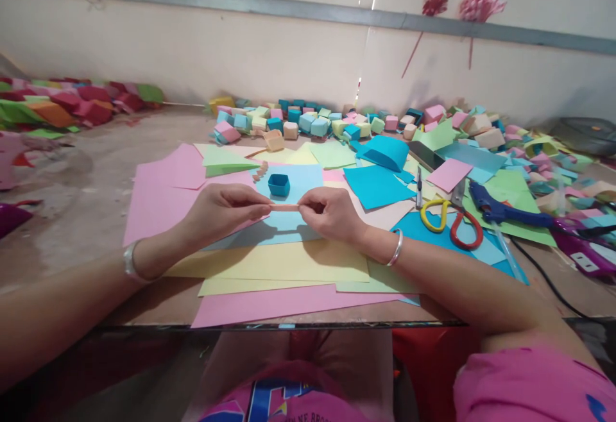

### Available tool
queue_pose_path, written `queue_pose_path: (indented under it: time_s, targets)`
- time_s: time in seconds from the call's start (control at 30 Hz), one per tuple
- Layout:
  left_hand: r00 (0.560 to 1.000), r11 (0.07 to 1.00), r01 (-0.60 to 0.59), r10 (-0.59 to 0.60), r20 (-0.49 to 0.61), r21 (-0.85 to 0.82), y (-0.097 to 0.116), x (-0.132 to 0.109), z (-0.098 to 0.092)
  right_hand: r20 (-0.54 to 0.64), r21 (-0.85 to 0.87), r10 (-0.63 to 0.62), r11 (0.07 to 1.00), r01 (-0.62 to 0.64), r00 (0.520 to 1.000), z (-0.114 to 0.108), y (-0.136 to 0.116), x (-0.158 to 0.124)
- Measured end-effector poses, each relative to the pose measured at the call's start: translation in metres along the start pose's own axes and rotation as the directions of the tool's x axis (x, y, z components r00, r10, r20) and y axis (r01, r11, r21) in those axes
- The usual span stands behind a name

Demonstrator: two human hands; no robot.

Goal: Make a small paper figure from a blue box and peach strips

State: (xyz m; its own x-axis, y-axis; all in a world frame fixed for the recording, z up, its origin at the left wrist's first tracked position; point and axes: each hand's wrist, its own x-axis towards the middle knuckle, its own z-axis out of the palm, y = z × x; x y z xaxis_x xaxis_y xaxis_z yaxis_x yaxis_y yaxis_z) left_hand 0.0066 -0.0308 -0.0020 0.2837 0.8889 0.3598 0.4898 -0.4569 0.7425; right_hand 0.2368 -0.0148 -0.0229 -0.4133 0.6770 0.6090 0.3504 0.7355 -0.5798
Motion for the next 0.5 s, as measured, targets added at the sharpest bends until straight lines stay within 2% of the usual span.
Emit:
queue_pose_path:
  time_s: [0.1,0.23,0.33,0.5]
  targets:
    - [0.993,0.993,-0.102,0.105,-0.05,0.054,0.003,-0.001,0.0,0.052,-0.113,-0.14,0.983,0.145,0.989,0.0,0.001,0.0]
    - [0.982,0.98,-0.173,0.18,-0.059,0.102,0.007,-0.004,-0.001,0.084,-0.343,-0.326,0.878,0.335,0.942,0.001,0.005,0.001]
    - [0.97,0.965,-0.232,0.239,-0.042,0.121,0.007,-0.005,-0.002,0.079,-0.426,-0.374,0.826,0.37,0.924,0.003,0.004,0.002]
    - [0.952,0.943,-0.298,0.304,-0.017,0.149,0.005,-0.003,0.0,0.077,-0.344,-0.356,0.867,0.36,0.931,0.01,0.003,0.001]
